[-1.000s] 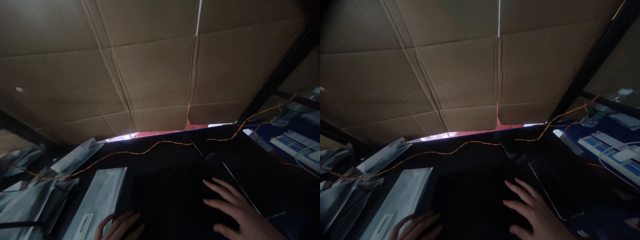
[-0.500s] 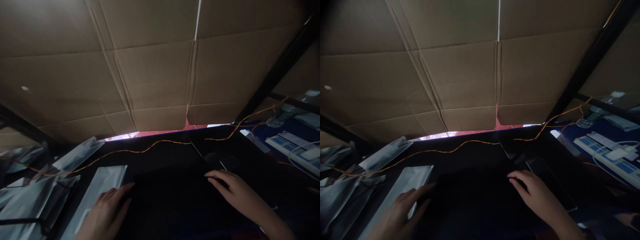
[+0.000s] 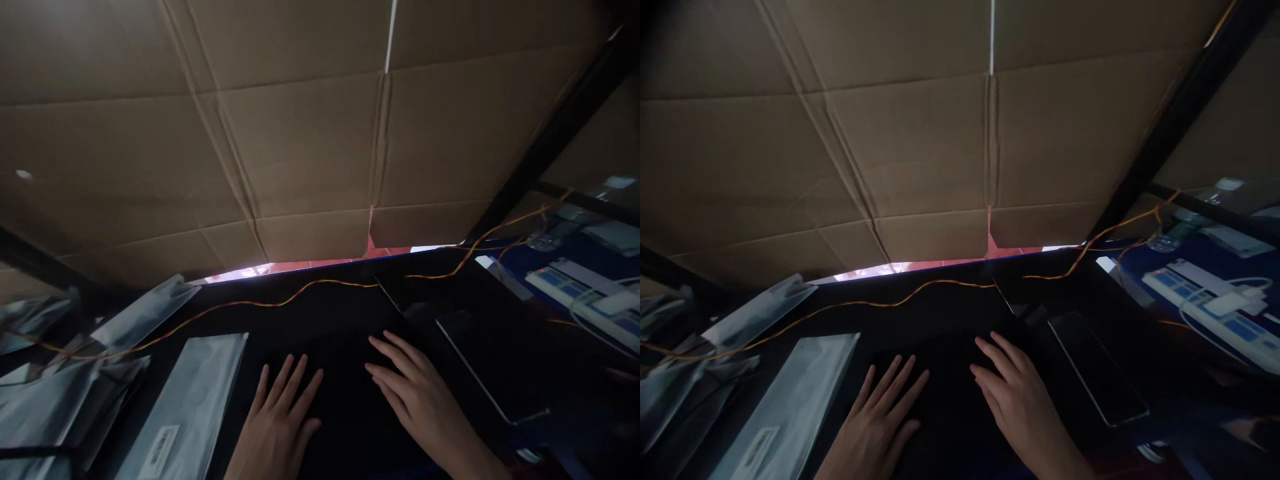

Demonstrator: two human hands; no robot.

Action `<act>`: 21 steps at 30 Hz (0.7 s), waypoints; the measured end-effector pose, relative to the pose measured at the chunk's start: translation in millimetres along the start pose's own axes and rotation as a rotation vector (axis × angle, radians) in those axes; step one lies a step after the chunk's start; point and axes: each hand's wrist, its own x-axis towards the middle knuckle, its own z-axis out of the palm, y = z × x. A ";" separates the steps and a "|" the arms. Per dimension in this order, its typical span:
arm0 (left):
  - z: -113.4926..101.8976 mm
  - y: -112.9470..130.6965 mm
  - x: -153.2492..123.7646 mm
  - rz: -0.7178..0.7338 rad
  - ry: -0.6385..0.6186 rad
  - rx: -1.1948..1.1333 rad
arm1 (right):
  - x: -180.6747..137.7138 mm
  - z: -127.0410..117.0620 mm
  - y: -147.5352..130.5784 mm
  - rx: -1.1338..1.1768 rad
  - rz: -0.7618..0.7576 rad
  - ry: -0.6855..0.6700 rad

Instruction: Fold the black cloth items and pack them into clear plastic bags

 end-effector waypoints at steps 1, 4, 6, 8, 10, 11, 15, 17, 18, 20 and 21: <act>3.6 -1.0 -2.8 0.002 0.009 -0.001 | -3.0 3.3 1.3 -0.006 0.001 0.006; 6.2 -5.5 -10.0 0.009 0.039 -0.045 | -11.7 3.1 15.4 -0.026 0.059 0.135; 3.7 -7.5 -14.3 -0.014 0.086 -0.097 | -18.4 -2.8 28.7 -0.062 0.166 0.276; 1.1 -8.1 -18.5 -0.078 0.129 -0.149 | -26.4 -7.5 42.0 -0.117 0.326 0.338; 0.1 -7.6 -22.4 -0.162 0.141 -0.190 | -34.6 -8.0 53.1 -0.172 0.460 0.297; 0.3 -7.1 -24.0 -0.204 0.134 -0.208 | -38.1 -6.9 57.1 -0.183 0.495 0.261; 1.6 -6.4 -28.8 -0.300 0.122 -0.293 | -40.2 -6.8 61.2 -0.047 0.531 0.139; 1.3 -7.4 -30.3 -0.326 0.119 -0.327 | -33.3 -16.0 57.4 0.064 0.570 0.094; 0.9 -8.1 -30.9 -0.335 0.121 -0.339 | -28.4 -23.0 54.4 0.097 0.593 0.084; -0.1 -9.1 -31.4 -0.343 0.121 -0.361 | -17.1 -38.9 45.1 0.103 0.614 0.082; -0.6 -9.4 -31.4 -0.331 0.119 -0.375 | -11.2 -46.3 38.3 0.085 0.603 0.088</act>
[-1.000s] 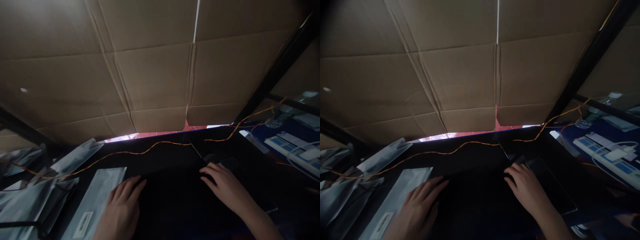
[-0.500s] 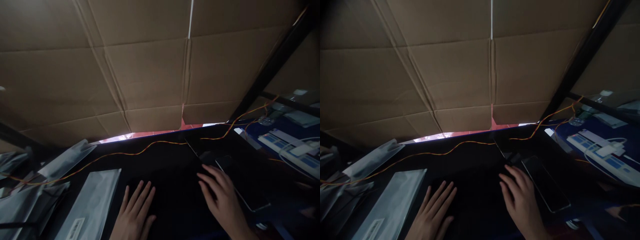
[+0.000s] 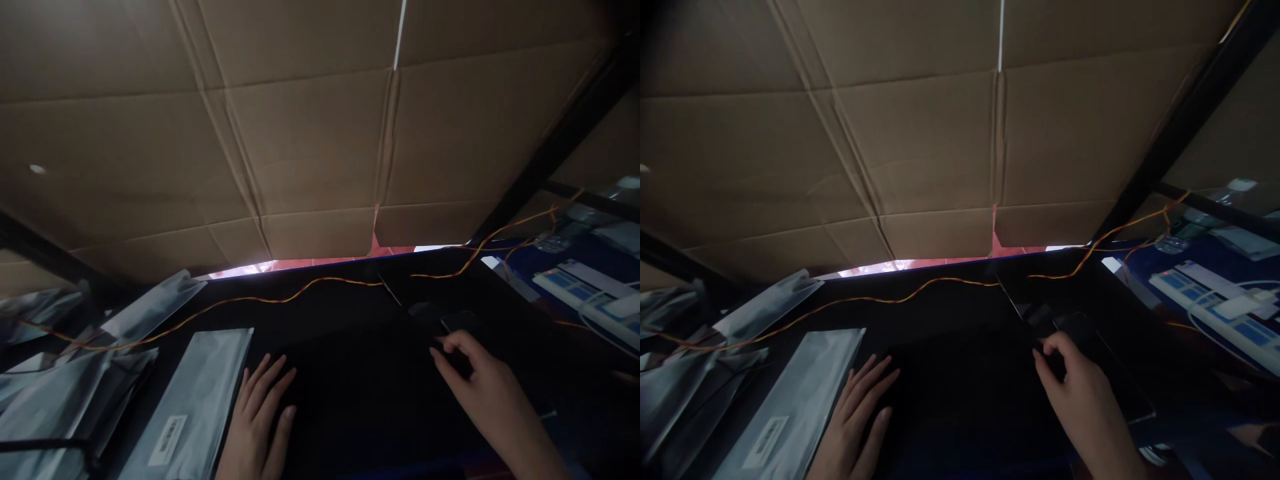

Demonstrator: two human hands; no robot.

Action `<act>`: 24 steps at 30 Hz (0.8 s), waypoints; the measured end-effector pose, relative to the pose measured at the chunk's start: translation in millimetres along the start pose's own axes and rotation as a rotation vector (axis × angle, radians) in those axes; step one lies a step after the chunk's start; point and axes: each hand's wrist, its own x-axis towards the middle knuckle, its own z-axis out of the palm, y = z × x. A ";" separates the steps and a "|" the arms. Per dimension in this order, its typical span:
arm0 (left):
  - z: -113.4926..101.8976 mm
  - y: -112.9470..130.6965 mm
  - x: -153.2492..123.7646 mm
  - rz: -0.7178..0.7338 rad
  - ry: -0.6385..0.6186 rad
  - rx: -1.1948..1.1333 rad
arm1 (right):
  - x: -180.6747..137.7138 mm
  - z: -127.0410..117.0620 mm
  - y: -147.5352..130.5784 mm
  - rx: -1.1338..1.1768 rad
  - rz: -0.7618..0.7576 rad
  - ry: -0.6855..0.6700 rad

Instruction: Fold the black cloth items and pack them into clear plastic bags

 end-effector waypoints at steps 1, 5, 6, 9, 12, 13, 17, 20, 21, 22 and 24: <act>-0.3 0.2 0.2 0.020 -0.015 -0.016 | 0.2 -4.8 -10.8 -0.017 -0.028 0.016; 0.4 1.7 1.6 0.105 -0.077 -0.054 | -12.1 -1.8 -56.5 -0.063 -0.255 0.046; 0.8 2.1 2.0 0.108 -0.080 -0.052 | -17.2 3.6 -65.3 -0.069 -0.327 0.003; 1.7 3.2 3.1 0.092 -0.067 -0.057 | -29.5 19.6 -76.5 -0.101 -0.530 -0.174; 2.6 4.4 4.1 0.069 -0.059 -0.079 | -31.5 24.0 -70.3 -0.113 -0.590 -0.297; 3.0 4.7 4.5 0.064 -0.059 -0.084 | -30.4 23.4 -67.7 -0.106 -0.572 -0.298; 5.5 4.3 4.9 0.055 -0.049 -0.083 | -27.2 28.1 -66.8 -0.111 -0.512 -0.131; 7.1 3.1 4.7 0.066 -0.044 -0.070 | -29.1 45.5 -67.4 -0.143 -0.587 -0.173; 7.3 2.9 4.7 0.071 -0.043 -0.065 | -29.1 51.7 -65.1 -0.145 -0.617 -0.228; 7.4 2.9 4.7 0.074 -0.041 -0.060 | -28.3 56.8 -61.3 -0.141 -0.637 -0.281; 7.2 3.3 5.1 0.079 -0.048 -0.050 | -24.0 61.7 -50.9 -0.114 -0.650 -0.362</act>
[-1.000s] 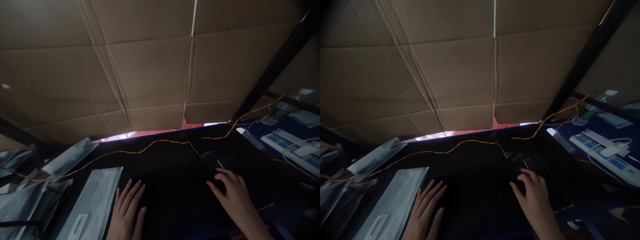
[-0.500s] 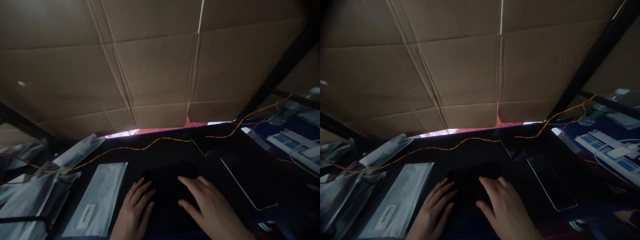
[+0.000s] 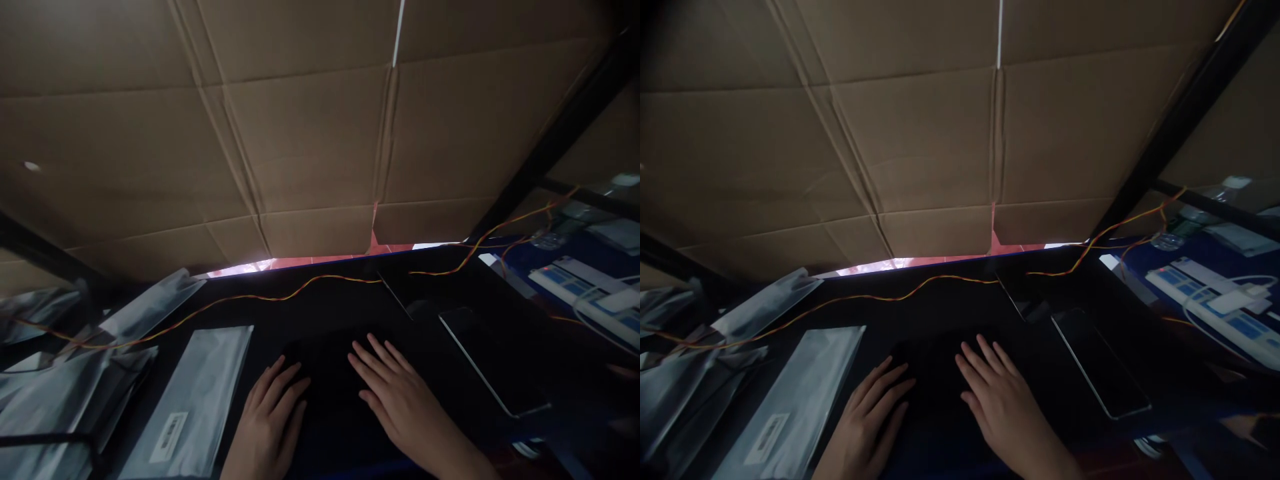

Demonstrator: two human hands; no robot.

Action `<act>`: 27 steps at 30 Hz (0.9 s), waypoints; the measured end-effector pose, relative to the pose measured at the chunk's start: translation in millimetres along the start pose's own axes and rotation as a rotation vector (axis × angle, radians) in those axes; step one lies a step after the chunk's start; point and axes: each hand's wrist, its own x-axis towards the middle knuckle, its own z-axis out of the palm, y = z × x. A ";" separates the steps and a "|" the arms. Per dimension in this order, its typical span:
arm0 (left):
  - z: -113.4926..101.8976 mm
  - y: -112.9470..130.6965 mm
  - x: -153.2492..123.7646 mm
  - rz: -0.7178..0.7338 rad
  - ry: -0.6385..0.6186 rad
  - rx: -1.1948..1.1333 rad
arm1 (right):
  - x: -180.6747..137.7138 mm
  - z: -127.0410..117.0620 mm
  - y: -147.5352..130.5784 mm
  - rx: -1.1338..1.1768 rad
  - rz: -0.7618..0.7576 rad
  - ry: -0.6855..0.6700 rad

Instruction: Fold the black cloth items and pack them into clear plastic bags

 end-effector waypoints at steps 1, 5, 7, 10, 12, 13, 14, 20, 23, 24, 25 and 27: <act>-0.1 0.3 0.4 0.000 -0.009 0.002 | -0.7 -0.2 6.1 0.026 -0.001 -0.023; 0.1 1.1 1.9 -0.005 -0.033 -0.004 | -0.4 -13.8 20.0 0.090 0.009 -0.077; -0.1 1.0 2.1 -0.005 -0.024 -0.005 | 0.7 -20.9 18.9 0.115 -0.005 -0.078; -2.2 1.0 1.6 -0.001 -0.012 -0.009 | -2.3 -26.2 19.3 0.185 0.018 0.004; -4.4 1.1 1.3 -0.010 -0.008 -0.023 | -8.8 -26.6 26.4 0.255 0.148 0.177; -5.3 1.2 1.1 -0.017 -0.007 -0.030 | -12.9 -26.1 31.6 0.283 0.259 0.281; -6.0 1.2 0.9 -0.025 -0.005 -0.038 | -17.0 -25.2 37.1 0.300 0.386 0.362; -4.2 0.0 -2.0 -0.049 0.022 -0.045 | -25.4 -17.4 43.3 0.259 0.652 0.273; -2.8 -0.7 -4.1 -0.080 0.064 -0.029 | -17.1 -18.1 33.9 0.275 0.624 0.221; -3.1 -0.7 -4.6 -0.094 0.078 -0.029 | -14.0 -20.3 31.8 0.281 0.624 0.204; -3.6 -0.7 -5.0 -0.106 0.086 -0.031 | -11.3 -23.5 30.4 0.285 0.623 0.190; -5.5 -0.6 -5.3 -0.114 0.088 -0.038 | -7.3 -32.7 28.7 0.289 0.616 0.167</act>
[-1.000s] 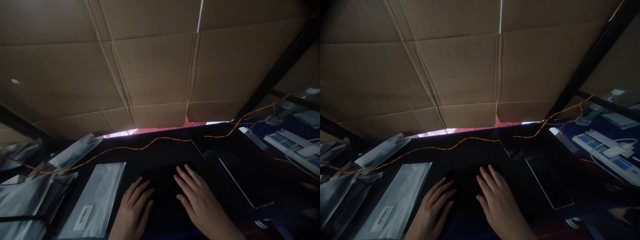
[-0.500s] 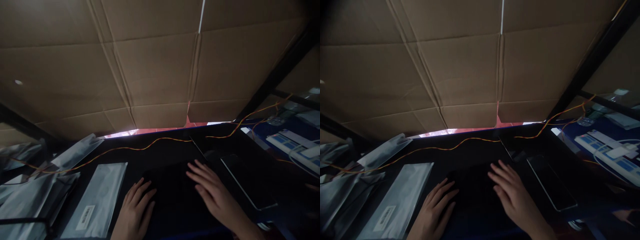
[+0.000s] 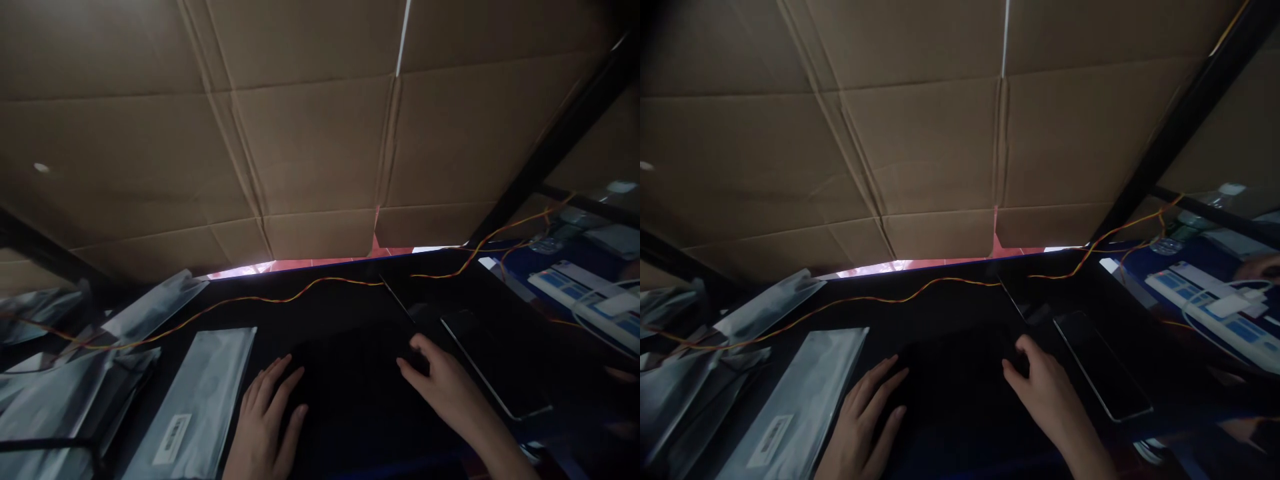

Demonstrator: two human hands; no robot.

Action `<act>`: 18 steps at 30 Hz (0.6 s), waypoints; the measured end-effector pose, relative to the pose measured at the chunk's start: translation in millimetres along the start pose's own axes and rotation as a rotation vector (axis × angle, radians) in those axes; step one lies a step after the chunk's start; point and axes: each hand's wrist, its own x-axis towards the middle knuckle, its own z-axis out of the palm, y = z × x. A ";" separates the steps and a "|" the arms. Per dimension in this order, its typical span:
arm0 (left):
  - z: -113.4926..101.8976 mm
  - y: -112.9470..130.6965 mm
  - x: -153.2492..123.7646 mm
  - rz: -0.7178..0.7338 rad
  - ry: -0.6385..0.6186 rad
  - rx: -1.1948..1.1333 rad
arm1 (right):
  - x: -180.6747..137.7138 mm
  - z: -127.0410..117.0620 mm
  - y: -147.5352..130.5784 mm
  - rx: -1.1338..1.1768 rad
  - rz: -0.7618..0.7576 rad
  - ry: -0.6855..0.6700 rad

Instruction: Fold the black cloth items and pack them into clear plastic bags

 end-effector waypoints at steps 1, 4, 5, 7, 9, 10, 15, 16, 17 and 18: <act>-1.0 0.0 0.1 0.006 -0.014 -0.004 | 0.8 -4.4 -3.8 -0.013 -0.007 0.003; -2.5 -0.3 0.5 0.039 -0.074 -0.024 | -1.3 -13.0 -23.4 -0.138 -0.053 0.090; -2.3 -0.6 0.7 0.047 -0.089 -0.033 | -3.6 -12.4 -34.0 -0.196 -0.087 0.127; -0.5 -1.5 0.8 0.053 -0.100 -0.047 | -9.7 -5.0 -60.5 -0.278 -0.186 0.168; 2.5 -2.9 0.5 0.053 -0.093 -0.057 | -15.8 7.6 -89.9 -0.261 -0.274 0.110; 4.0 -3.8 0.0 0.051 -0.087 -0.062 | -18.1 13.8 -103.2 -0.222 -0.306 0.052; 3.1 -6.7 -3.2 0.017 -0.030 -0.087 | -18.1 23.2 -122.1 0.258 -0.340 -0.259; 0.2 -5.3 -3.0 -0.006 -0.013 -0.089 | -16.2 22.3 -115.4 0.316 -0.336 -0.238; -3.3 -2.7 -2.0 -0.040 0.009 -0.093 | -14.3 22.1 -106.8 0.340 -0.333 -0.191; -6.9 1.3 0.0 -0.080 0.034 -0.102 | -12.6 23.2 -97.3 0.330 -0.330 -0.146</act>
